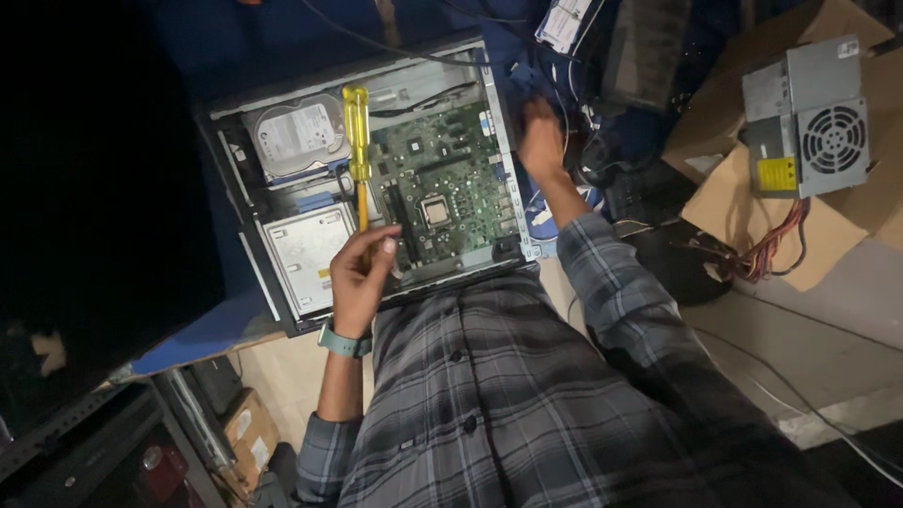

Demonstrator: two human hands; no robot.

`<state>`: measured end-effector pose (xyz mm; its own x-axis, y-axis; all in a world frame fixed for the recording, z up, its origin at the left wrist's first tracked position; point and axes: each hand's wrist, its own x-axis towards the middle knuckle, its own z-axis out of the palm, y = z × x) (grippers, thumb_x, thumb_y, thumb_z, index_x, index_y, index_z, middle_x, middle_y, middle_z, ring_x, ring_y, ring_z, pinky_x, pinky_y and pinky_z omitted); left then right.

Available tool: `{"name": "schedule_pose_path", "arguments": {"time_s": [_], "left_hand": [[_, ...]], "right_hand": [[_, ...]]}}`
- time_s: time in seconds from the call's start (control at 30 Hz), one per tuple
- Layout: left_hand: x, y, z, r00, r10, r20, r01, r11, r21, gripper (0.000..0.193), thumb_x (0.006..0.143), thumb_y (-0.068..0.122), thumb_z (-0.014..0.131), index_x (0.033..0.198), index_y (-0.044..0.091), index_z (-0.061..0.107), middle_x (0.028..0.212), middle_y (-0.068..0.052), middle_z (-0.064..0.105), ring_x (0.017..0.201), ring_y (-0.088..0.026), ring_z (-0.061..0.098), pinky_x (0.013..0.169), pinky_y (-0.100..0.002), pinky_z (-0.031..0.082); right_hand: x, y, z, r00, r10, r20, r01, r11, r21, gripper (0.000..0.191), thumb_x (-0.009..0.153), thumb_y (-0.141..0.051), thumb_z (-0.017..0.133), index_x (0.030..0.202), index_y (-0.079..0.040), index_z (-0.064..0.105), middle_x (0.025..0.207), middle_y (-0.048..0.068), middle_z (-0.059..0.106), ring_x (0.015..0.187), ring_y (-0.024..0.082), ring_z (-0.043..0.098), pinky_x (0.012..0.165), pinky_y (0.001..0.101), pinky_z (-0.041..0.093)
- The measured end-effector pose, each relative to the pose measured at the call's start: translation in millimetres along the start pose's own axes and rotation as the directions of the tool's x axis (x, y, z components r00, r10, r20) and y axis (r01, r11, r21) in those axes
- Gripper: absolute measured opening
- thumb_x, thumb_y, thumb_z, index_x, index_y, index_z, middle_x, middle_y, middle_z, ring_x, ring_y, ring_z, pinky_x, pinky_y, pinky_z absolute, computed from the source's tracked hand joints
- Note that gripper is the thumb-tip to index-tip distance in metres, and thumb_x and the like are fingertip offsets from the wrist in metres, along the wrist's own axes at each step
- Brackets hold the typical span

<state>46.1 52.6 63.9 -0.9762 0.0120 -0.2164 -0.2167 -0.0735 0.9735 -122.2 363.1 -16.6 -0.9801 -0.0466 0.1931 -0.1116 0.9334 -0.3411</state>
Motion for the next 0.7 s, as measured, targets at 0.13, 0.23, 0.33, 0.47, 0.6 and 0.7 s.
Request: {"name": "schedule_pose_path", "arguments": {"time_s": [0.13,0.23,0.33,0.47,0.6,0.7], "left_hand": [[-3.3,-5.4,-1.2,1.000,-0.026,-0.015,0.027,0.998,0.060,0.024,0.102,0.016,0.069,0.122,0.004,0.075,0.084,0.004,0.055,0.070,-0.003,0.044,0.061,-0.021,0.035],[-3.5,-6.9,-1.7,0.999,-0.036,-0.025,0.038,0.994,0.100,0.025,0.101,0.016,0.069,0.123,0.005,0.075,0.085,0.005,0.053,0.070,-0.003,0.040,0.060,-0.021,0.032],[-1.9,-6.0,-1.7,0.998,-0.040,-0.042,0.043,0.996,0.072,0.032,0.100,0.017,0.069,0.130,0.006,0.071,0.089,0.008,0.058,0.072,-0.003,0.044,0.063,-0.020,0.036],[-0.1,-4.7,-1.7,0.997,0.005,-0.073,0.000,0.998,0.064,0.056,0.103,0.017,0.068,0.155,0.009,0.049,0.091,0.007,0.052,0.080,-0.004,0.047,0.071,-0.020,0.041],[2.2,-5.0,-4.0,0.992,0.063,-0.109,-0.062,0.998,0.012,0.077,0.102,0.019,0.067,0.163,0.012,0.021,0.094,0.005,0.057,0.081,-0.005,0.050,0.071,-0.020,0.043],[8.6,-1.2,-8.4,0.992,0.034,-0.118,-0.036,0.999,-0.019,0.065,0.106,0.020,0.068,0.161,0.008,0.036,0.099,0.002,0.057,0.086,-0.007,0.051,0.074,-0.021,0.043]], "right_hand": [[8.2,4.4,11.6,0.988,0.154,-0.004,-0.154,0.985,0.074,0.022,0.091,-0.005,0.070,0.110,0.003,0.065,0.122,0.032,0.062,0.107,0.050,0.063,0.093,0.0515,0.053],[16.4,5.9,21.6,0.952,0.304,-0.040,-0.286,0.928,0.239,0.022,0.088,-0.005,0.072,0.109,-0.001,0.067,0.112,0.027,0.067,0.099,0.044,0.068,0.087,0.0472,0.055],[26.0,5.9,23.7,0.887,0.452,-0.090,-0.360,0.802,0.476,0.027,0.087,-0.003,0.070,0.114,-0.003,0.069,0.104,0.019,0.074,0.094,0.034,0.072,0.085,0.0423,0.057],[17.8,14.7,13.7,0.850,0.526,-0.010,-0.209,0.356,0.911,0.022,0.096,-0.005,0.066,0.118,-0.003,0.066,0.103,0.013,0.073,0.089,0.023,0.070,0.078,0.0346,0.057],[-13.8,16.4,-13.2,0.892,0.448,0.054,-0.190,0.266,0.945,0.017,0.107,-0.009,0.063,0.122,-0.001,0.064,0.103,0.010,0.074,0.088,0.014,0.070,0.075,0.0284,0.057],[-40.6,-3.2,-36.9,0.901,0.413,0.132,-0.239,0.220,0.946,0.021,0.106,-0.012,0.064,0.123,0.001,0.063,0.106,0.013,0.073,0.087,0.018,0.070,0.075,0.0309,0.057]]}}
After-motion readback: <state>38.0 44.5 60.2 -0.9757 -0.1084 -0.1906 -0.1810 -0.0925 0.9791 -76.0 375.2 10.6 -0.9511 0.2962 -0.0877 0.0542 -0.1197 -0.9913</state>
